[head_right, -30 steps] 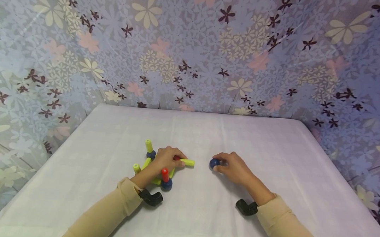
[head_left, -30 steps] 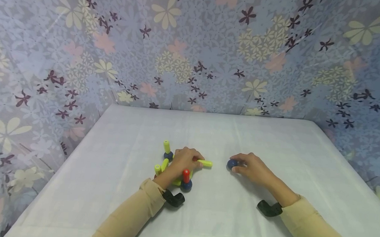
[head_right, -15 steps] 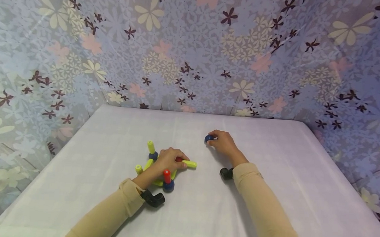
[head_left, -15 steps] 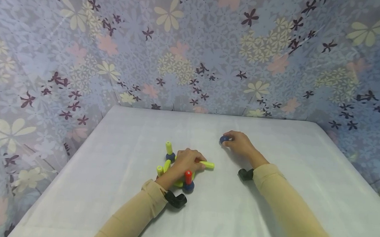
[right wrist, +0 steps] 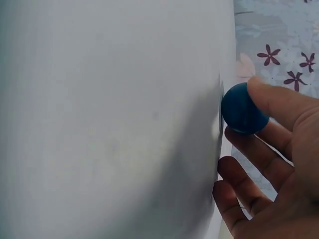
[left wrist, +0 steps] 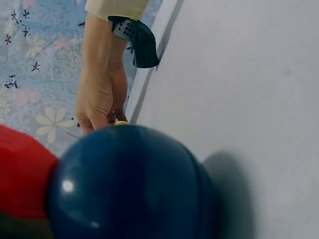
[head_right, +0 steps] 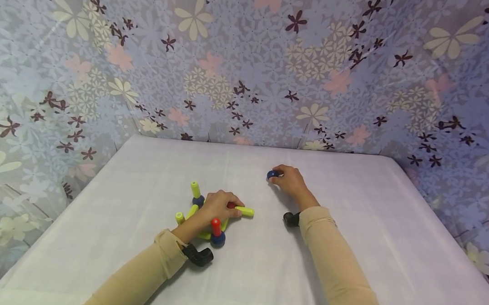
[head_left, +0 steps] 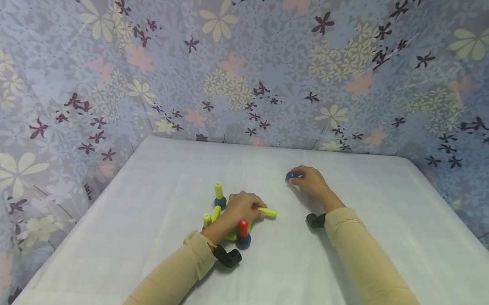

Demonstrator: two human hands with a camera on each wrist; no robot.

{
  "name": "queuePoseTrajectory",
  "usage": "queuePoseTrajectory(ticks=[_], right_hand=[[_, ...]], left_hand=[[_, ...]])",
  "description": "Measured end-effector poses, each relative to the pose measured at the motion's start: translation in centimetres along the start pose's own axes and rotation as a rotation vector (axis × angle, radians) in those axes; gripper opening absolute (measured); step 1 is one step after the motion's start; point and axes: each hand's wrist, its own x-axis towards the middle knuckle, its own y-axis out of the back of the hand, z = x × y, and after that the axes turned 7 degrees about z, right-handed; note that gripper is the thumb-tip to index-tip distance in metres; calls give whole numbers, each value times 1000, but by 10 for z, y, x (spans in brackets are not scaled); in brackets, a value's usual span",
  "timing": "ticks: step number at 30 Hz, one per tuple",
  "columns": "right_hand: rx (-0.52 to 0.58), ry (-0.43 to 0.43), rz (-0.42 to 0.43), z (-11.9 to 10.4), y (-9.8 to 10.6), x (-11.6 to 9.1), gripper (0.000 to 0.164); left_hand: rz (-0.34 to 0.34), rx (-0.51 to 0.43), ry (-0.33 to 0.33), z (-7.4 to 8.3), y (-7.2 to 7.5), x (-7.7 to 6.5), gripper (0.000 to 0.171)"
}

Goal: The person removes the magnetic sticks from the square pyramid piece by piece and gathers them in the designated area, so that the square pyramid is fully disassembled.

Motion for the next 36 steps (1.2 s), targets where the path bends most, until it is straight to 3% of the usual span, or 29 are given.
queuePoseTrajectory(ticks=[4, 7, 10, 14, 17, 20, 27, 31, 36], right_hand=[[12, 1, -11, 1, 3, -2, 55], [25, -5, 3, 3, 7, -6, 57], [44, 3, 60, 2, 11, -15, 54], [69, 55, 143, -7, 14, -33, 50], [82, 99, 164, -17, 10, -46, 48], [82, 151, 154, -30, 1, -57, 46], [61, 235, 34, -65, -26, -71, 44], [51, 265, -43, -85, -43, -75, 44], [5, 289, -101, -104, -61, -75, 41]], left_hand=[[30, -70, 18, 3, 7, -2, 33], [95, -150, 35, 8, 19, -5, 36], [160, -218, 60, 17, 36, -10, 39], [236, -237, 61, 19, 61, -18, 41], [259, -210, 77, 7, 74, -23, 43], [241, -180, 112, -11, 81, -25, 48], [153, -117, 133, -54, 85, -28, 53], [120, -119, 135, -66, 84, -29, 50], [127, -115, 125, -73, 82, -28, 43]])
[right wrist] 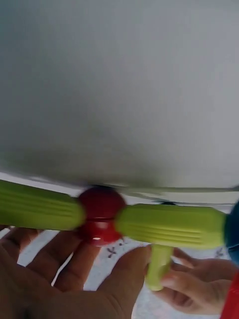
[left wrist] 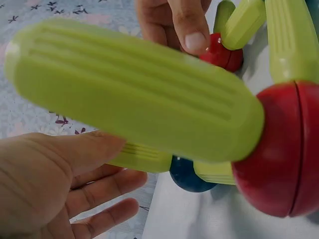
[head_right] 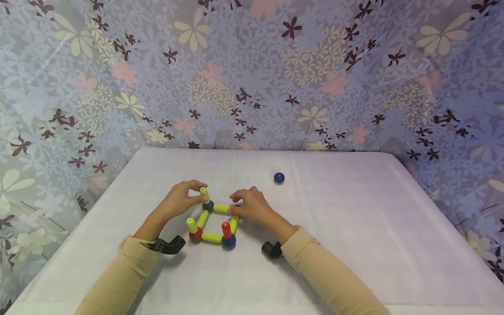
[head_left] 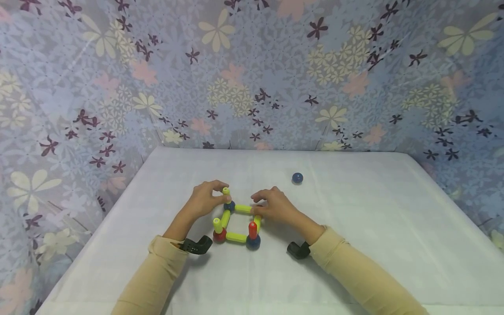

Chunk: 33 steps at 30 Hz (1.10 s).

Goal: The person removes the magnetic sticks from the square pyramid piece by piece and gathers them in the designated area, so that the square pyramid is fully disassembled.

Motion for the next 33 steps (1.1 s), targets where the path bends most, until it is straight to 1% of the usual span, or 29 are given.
queuePoseTrajectory(ticks=[5, 10, 15, 18, 20, 25, 30, 33], right_hand=[[-45, -17, -50, -11, -9, 6, 35], [-88, -25, -69, -12, -12, 9, 28], [-112, -30, -59, -7, -7, 3, 24], [-105, -35, -47, 0, 0, -5, 22], [-99, -39, -43, 7, 5, -11, 22], [-94, -50, -53, 23, 19, -28, 21], [-115, -75, -64, 36, 33, -44, 21], [-125, -76, -60, 41, 39, -52, 21]], left_hand=[[16, -3, -1, -1, -1, 2, 35], [24, -15, 5, 1, -3, 3, 29], [26, -24, 13, 8, -11, 2, 26], [25, -28, 2, 16, -19, 1, 23], [30, -23, -17, 22, -26, 0, 22], [33, -12, -91, 39, -43, -3, 21], [13, -3, -140, 56, -58, -4, 21], [3, 3, -168, 64, -64, -5, 22]])
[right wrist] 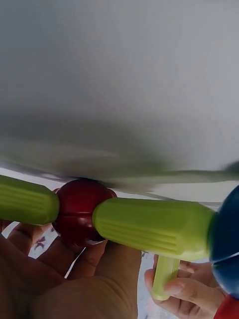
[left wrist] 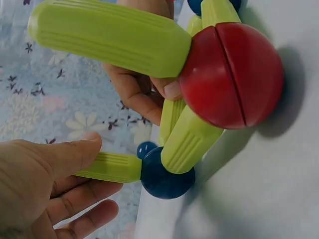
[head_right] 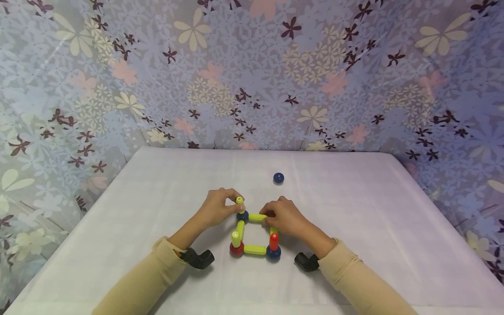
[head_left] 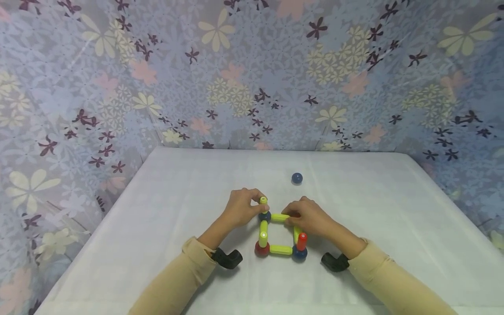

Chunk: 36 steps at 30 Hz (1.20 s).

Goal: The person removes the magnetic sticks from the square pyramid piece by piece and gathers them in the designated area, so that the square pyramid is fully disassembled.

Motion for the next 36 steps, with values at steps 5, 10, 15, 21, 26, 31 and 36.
queuePoseTrajectory(ticks=[5, 10, 15, 21, 26, 31, 36], right_hand=[[-3, 19, 11, 6, 5, -8, 21], [-4, 34, 16, 7, 6, -9, 21], [-10, 25, 20, 8, 6, -9, 21], [-4, 23, 22, 8, 5, -10, 21], [23, 45, 15, 3, 4, -8, 26], [37, 122, 2, -9, 2, 0, 38], [44, 156, -19, -16, -2, 10, 43]], left_hand=[[0, 2, -41, 7, -4, 1, 23], [-11, -47, 28, -1, -1, -1, 21], [-35, -96, 80, -19, 3, -5, 18], [-66, -63, 105, -36, 2, -9, 17], [-79, -35, 90, -41, -2, -12, 16], [-78, -36, 78, -41, -3, -13, 15], [-84, -51, 80, -41, -4, -13, 14]])
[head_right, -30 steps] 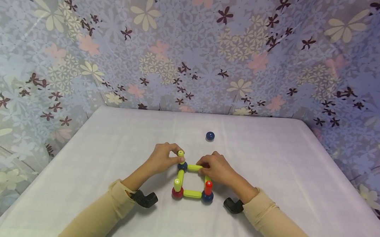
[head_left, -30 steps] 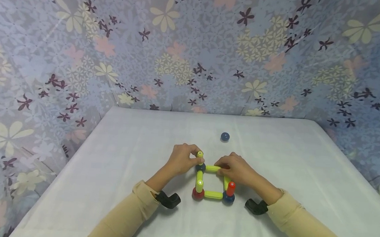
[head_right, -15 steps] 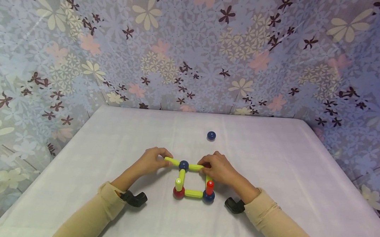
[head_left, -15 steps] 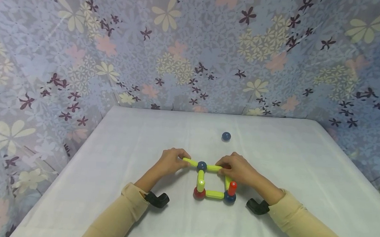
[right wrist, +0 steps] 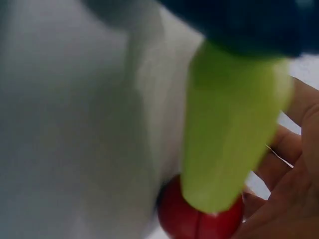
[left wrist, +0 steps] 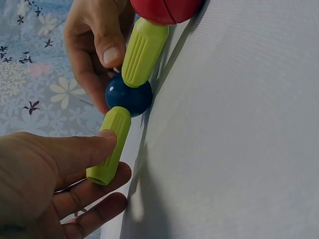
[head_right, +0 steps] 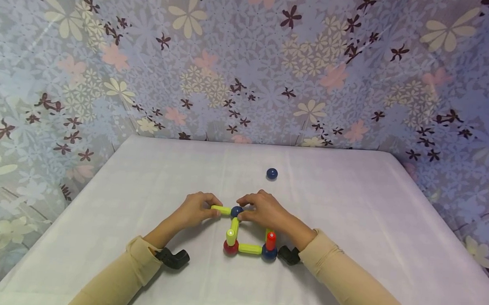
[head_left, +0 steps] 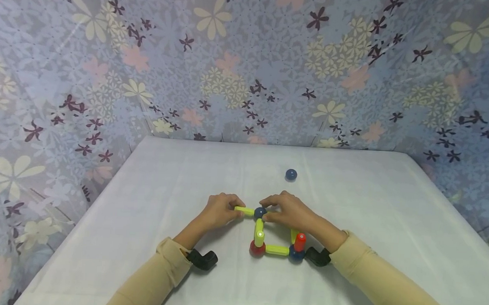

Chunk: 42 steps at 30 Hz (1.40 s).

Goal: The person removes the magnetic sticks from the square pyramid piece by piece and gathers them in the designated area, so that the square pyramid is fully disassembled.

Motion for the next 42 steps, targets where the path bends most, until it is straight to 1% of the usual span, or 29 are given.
queuePoseTrajectory(ticks=[4, 7, 11, 16, 22, 24, 26, 28, 30, 34, 37, 42], right_hand=[[4, -25, -19, 0, -4, 4, 41], [18, -47, -31, 0, -6, 6, 39], [8, -45, -38, 0, -7, 8, 37], [-11, -38, -30, 0, -7, 8, 36], [4, -33, -39, 0, -8, 8, 36], [11, -45, -48, 0, -8, 7, 36], [15, -64, -54, 0, -8, 7, 36], [20, -85, -53, 1, -8, 6, 35], [23, -103, -51, 3, -7, 6, 35], [40, -95, -51, 3, -7, 6, 34], [50, -90, -59, 2, -8, 6, 35], [51, -113, -55, 2, -9, 6, 35]], left_hand=[[-4, -2, -10, -1, 0, 0, 15], [-1, -12, 1, -1, -1, 0, 15], [-3, -20, 11, -2, 0, 0, 14], [-2, -22, -3, -3, 1, -1, 14], [8, -43, -33, -5, 3, -2, 15], [21, -65, -13, -7, 4, -2, 15], [45, -84, 21, -11, 7, -2, 16], [72, -102, 42, -14, 9, 0, 17], [95, -114, 55, -16, 11, 5, 18], [144, -110, 28, -19, 9, 20, 21], [186, -104, 31, -24, 5, 38, 22], [228, -101, 80, -32, -1, 73, 24]])
